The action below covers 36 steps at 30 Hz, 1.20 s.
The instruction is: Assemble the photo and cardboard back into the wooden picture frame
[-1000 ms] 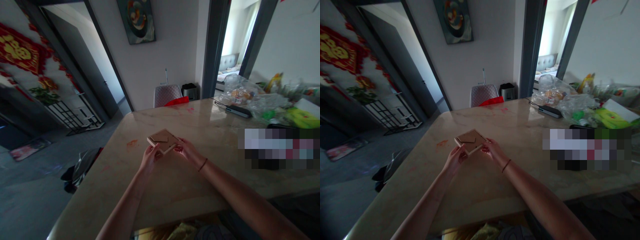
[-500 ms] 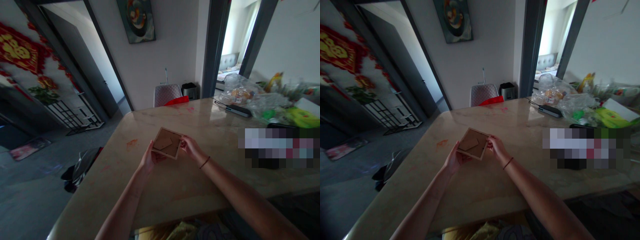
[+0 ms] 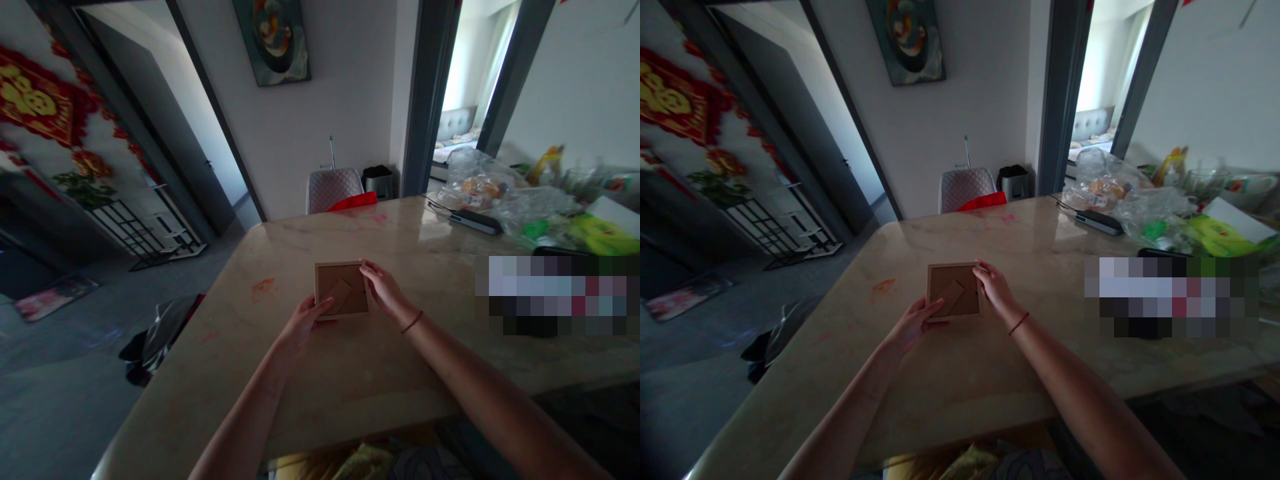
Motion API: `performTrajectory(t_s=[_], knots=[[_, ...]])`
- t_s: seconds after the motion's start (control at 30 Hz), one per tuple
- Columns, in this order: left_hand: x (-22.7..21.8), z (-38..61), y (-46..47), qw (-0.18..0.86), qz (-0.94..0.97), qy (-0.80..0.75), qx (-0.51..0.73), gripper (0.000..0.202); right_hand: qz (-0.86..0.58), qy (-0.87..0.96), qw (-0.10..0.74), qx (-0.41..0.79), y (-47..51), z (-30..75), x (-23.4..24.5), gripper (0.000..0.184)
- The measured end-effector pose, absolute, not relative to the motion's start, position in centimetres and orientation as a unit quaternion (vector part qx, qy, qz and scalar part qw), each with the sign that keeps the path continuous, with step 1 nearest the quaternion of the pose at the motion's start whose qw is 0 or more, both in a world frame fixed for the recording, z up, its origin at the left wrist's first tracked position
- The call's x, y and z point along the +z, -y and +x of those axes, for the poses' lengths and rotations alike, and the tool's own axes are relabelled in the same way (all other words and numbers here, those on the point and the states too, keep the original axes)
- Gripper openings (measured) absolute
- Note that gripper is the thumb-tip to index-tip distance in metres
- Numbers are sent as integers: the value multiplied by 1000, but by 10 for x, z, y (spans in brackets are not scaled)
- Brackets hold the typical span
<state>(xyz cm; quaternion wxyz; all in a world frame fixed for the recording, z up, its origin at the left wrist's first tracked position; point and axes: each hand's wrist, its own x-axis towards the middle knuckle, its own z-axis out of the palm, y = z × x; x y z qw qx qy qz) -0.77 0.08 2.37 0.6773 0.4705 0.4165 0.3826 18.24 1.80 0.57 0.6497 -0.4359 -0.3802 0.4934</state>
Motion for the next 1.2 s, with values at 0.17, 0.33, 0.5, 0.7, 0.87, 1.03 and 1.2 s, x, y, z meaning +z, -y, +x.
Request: performTrajectory(t_s=[0.17, 0.33, 0.5, 0.7, 0.87, 1.03, 1.2], knots=[[21, -8, -5, 660, 456, -408, 436, 38, -451, 375, 629, 511, -16, 182, 8, 40], [25, -8, -5, 631, 452, -414, 476, 40, -475, 466, 586, 463, -17, 178, 7, 38], [30, -5, -1, 609, 468, -425, 478, 45, -494, 524, 591, 364, -18, 176, 0, 36], [31, -3, 1, 592, 479, -438, 477, 45, -516, 614, 552, 227, -9, 176, 0, 36], [32, -1, 2, 585, 489, -445, 470, 48, -529, 627, 536, 200, -1, 173, 5, 34], [35, 0, 5, 578, 494, -449, 470, 46, -524, 604, 556, 227, -1, 172, 4, 34], [34, 2, 6, 582, 500, -449, 458, 46, -529, 590, 567, 224, -3, 173, 3, 33]])
